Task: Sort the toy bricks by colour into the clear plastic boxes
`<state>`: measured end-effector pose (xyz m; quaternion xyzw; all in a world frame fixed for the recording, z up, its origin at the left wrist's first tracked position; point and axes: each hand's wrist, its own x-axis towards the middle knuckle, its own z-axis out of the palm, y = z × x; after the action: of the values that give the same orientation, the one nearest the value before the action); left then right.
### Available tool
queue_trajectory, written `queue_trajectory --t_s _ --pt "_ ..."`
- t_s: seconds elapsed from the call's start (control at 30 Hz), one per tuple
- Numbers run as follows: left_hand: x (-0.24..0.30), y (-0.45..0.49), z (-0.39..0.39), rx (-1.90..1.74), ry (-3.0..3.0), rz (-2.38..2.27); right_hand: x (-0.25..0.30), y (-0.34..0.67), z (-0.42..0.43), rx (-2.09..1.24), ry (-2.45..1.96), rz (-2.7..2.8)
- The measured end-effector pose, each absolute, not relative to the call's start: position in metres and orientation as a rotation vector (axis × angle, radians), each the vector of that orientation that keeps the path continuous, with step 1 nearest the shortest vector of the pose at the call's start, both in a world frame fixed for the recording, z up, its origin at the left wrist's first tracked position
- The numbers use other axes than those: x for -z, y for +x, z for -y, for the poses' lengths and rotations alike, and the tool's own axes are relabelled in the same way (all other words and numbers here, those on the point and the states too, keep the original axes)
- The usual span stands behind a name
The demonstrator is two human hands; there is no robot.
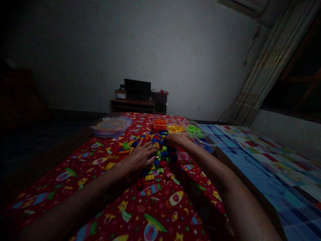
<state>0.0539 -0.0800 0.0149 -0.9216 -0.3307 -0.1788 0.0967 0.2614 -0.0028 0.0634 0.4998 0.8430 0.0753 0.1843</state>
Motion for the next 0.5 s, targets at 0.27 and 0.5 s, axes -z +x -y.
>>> queue_trajectory --t_s 0.27,0.5 --pt "-0.015 0.015 0.037 0.515 -2.655 1.341 -0.074 0.244 0.009 0.370 1.581 -2.740" --pt "-0.023 -0.004 0.022 0.539 -2.794 1.351 -0.081 0.243 -0.001 0.645 1.683 -2.920"
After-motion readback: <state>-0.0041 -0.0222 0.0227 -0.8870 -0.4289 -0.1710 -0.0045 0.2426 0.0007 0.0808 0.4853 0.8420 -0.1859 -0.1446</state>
